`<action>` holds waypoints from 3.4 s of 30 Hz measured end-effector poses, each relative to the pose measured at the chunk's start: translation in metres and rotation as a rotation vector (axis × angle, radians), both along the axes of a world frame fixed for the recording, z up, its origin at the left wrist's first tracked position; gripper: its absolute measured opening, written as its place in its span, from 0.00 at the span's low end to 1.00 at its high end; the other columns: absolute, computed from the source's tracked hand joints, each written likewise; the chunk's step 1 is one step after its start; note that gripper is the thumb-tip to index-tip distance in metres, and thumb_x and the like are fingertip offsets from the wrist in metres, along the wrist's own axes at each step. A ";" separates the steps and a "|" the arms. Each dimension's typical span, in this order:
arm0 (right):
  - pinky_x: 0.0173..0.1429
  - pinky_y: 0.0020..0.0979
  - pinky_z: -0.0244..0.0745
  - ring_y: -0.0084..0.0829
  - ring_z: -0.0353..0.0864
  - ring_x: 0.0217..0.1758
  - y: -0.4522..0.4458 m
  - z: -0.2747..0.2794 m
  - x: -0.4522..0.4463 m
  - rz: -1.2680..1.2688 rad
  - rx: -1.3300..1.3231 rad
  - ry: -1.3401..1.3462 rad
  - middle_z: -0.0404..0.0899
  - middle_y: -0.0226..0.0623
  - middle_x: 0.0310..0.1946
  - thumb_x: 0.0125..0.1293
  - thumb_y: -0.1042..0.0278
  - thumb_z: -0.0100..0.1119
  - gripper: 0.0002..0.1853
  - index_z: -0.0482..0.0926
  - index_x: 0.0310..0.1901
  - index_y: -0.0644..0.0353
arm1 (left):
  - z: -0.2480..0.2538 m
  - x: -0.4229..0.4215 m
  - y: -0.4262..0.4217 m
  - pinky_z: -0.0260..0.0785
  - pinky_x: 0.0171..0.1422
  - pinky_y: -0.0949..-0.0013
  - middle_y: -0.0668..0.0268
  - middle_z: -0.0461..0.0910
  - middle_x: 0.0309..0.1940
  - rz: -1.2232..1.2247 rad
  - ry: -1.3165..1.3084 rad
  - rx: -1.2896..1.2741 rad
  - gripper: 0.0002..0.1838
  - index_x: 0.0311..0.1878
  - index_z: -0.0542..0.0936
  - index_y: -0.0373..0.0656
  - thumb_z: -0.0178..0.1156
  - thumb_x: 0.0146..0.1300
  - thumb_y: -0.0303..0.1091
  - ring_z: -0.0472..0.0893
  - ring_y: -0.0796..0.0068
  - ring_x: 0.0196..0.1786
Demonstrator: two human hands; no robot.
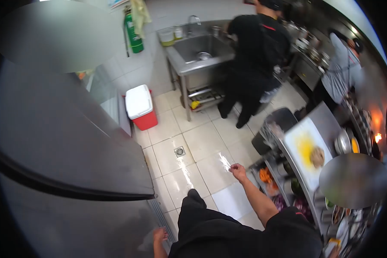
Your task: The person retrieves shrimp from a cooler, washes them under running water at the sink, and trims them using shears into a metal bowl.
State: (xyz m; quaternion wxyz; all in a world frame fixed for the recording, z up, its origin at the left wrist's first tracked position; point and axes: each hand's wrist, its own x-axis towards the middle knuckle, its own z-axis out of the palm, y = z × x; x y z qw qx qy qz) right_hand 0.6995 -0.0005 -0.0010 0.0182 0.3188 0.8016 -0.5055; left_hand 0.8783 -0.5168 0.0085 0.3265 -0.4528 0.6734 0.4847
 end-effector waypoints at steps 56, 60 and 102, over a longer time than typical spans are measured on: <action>0.53 0.42 0.75 0.47 0.73 0.50 -0.513 -0.351 -0.959 0.954 0.382 0.068 0.76 0.46 0.46 0.50 0.74 0.60 0.15 0.77 0.41 0.64 | -0.065 -1.056 -0.197 0.70 0.43 0.53 0.44 0.78 0.39 -0.458 0.612 -1.141 0.19 0.54 0.65 0.39 0.57 0.61 0.28 0.78 0.41 0.40; 0.63 0.39 0.68 0.44 0.68 0.59 -0.518 -0.482 -1.050 1.002 0.783 0.005 0.71 0.47 0.50 0.58 0.66 0.58 0.27 0.65 0.58 0.65 | -0.061 -1.061 -0.192 0.70 0.43 0.55 0.44 0.78 0.40 -0.436 0.465 -1.136 0.19 0.55 0.65 0.39 0.57 0.62 0.30 0.79 0.43 0.41; 0.37 0.29 0.70 0.23 0.75 0.30 -0.505 -0.302 -0.970 0.673 0.247 0.017 0.82 0.32 0.28 0.62 0.64 0.62 0.09 0.83 0.38 0.61 | -0.054 -1.066 -0.197 0.74 0.42 0.53 0.48 0.75 0.45 -0.463 0.570 -1.079 0.26 0.61 0.63 0.34 0.57 0.61 0.29 0.79 0.46 0.42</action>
